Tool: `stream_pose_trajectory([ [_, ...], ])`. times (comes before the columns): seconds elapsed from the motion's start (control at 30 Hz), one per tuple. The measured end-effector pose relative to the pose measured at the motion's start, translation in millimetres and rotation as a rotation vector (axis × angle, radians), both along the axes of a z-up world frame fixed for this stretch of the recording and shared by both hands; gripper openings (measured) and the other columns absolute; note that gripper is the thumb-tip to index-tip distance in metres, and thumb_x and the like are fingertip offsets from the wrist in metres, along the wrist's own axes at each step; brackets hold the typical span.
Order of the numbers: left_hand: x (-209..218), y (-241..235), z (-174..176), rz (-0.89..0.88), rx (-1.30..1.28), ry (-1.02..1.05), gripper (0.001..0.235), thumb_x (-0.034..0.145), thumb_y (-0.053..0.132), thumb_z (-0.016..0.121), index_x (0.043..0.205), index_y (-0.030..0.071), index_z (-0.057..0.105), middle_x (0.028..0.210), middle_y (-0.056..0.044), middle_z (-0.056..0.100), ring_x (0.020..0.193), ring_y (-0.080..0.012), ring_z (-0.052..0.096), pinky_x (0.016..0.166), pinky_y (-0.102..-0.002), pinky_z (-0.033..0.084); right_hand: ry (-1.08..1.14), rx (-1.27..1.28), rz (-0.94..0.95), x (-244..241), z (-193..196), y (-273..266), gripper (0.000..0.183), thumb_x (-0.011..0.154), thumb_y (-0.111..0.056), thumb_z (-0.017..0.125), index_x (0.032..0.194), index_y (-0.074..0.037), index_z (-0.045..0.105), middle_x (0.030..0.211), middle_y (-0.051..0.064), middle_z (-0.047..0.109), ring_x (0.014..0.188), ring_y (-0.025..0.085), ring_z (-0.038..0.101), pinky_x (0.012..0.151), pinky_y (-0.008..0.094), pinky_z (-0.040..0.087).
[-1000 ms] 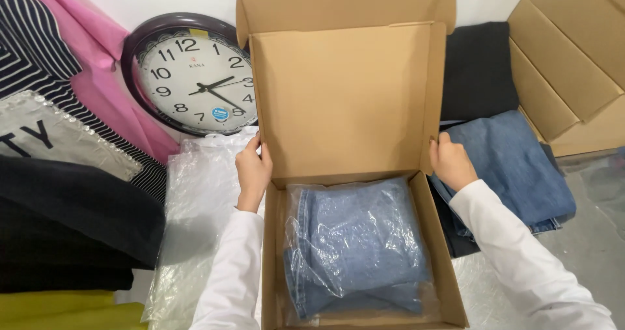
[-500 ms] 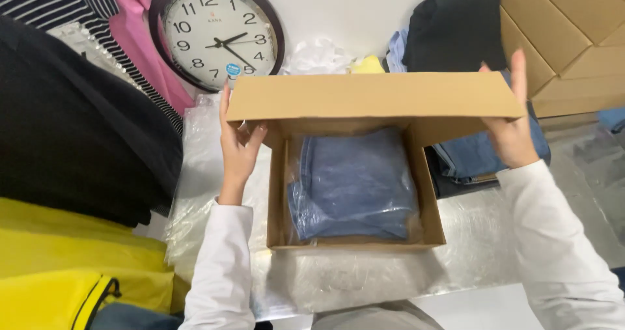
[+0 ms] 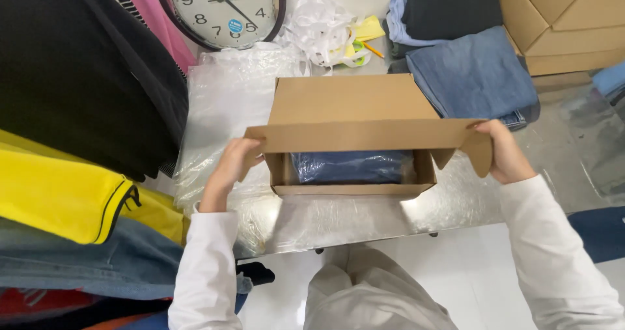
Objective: The person places a folded pair of jeans wrapped in plastic into a cardboard box, closes the box, and ties it with a white ribbon. The person then adjusts the ribbon and ties a neat bow on top of the box.
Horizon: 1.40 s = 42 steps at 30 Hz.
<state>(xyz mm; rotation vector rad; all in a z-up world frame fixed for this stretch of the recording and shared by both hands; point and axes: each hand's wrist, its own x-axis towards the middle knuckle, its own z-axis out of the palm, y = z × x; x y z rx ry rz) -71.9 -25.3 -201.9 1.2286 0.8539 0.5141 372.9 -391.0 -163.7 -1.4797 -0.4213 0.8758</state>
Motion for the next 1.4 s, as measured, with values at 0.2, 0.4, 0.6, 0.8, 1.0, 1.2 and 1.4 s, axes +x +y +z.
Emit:
stream_pose_trajectory([
  [0.2, -5, -44, -70, -0.113, -0.019, 0.368, 0.065, 0.095, 0.051, 0.063, 0.136, 0.002, 0.065, 0.127, -0.018, 0.061, 0.117, -0.0373, 0.063, 0.093, -0.054, 0.056, 0.162, -0.210, 0.009, 33, -202, -19, 0.049, 0.087, -0.049, 0.069, 0.122, -0.014, 0.071, 0.105, 0.010, 0.072, 0.081, 0.032, 0.069, 0.063, 0.046, 0.054],
  [0.4, -19, -103, 4, -0.173, -0.182, 0.114, 0.099, 0.100, 0.048, 0.055, 0.173, -0.003, 0.011, 0.179, -0.033, -0.004, 0.164, -0.0502, -0.001, 0.132, -0.062, -0.002, 0.291, -0.228, 0.035, -15, -161, -20, 0.059, 0.094, -0.050, 0.056, 0.144, -0.018, 0.054, 0.151, 0.019, 0.054, 0.141, 0.050, 0.050, 0.103, 0.077, 0.041],
  [0.6, 2, -82, 36, 0.079, -0.022, -0.101, 0.033, 0.085, 0.038, 0.073, 0.112, 0.018, 0.072, 0.064, 0.012, 0.040, 0.059, -0.0043, 0.040, 0.056, -0.021, 0.031, 0.168, -0.093, 0.028, 6, -68, -9, 0.052, 0.094, -0.056, 0.058, 0.133, -0.022, 0.063, 0.125, 0.007, 0.068, 0.112, 0.037, 0.068, 0.073, 0.061, 0.057],
  [0.8, 30, -46, 71, 0.024, 0.342, -0.307, 0.039, 0.107, 0.026, 0.054, 0.143, 0.013, 0.060, 0.150, -0.012, 0.058, 0.143, -0.0241, 0.042, 0.126, -0.037, 0.030, -0.039, 0.039, 0.051, -9, 58, 31, 0.068, 0.094, -0.050, 0.037, 0.158, -0.033, 0.052, 0.148, 0.010, 0.050, 0.135, 0.041, 0.047, 0.107, 0.075, 0.030],
  [1.0, 59, -31, 118, 0.083, 0.360, -0.303, 0.061, 0.105, 0.032, 0.061, 0.159, 0.007, 0.048, 0.159, -0.026, 0.044, 0.148, -0.0352, 0.039, 0.128, -0.048, 0.029, -0.090, 0.109, 0.027, 11, 86, 69, 0.062, 0.094, -0.040, 0.038, 0.154, -0.035, 0.055, 0.135, 0.001, 0.047, 0.123, 0.029, 0.046, 0.101, 0.068, 0.033],
  [1.2, 92, 33, 114, 0.090, 0.313, -0.283, 0.079, 0.096, 0.052, 0.059, 0.163, 0.011, 0.046, 0.172, -0.002, 0.042, 0.157, -0.0133, 0.039, 0.125, -0.030, 0.033, -0.136, 0.122, -0.054, 4, 124, 106, 0.076, 0.079, -0.043, 0.034, 0.150, -0.035, 0.061, 0.157, -0.007, 0.054, 0.115, 0.015, 0.050, 0.094, 0.040, 0.041],
  [1.4, 120, 74, 113, 0.155, 0.355, -0.246, 0.063, 0.104, 0.036, 0.059, 0.161, 0.009, 0.048, 0.169, -0.003, 0.048, 0.156, -0.0127, 0.043, 0.127, -0.030, 0.036, -0.111, 0.194, -0.036, 31, 123, 140, 0.085, 0.081, -0.046, 0.032, 0.161, -0.027, 0.056, 0.151, -0.008, 0.060, 0.111, 0.012, 0.054, 0.097, 0.039, 0.041],
])
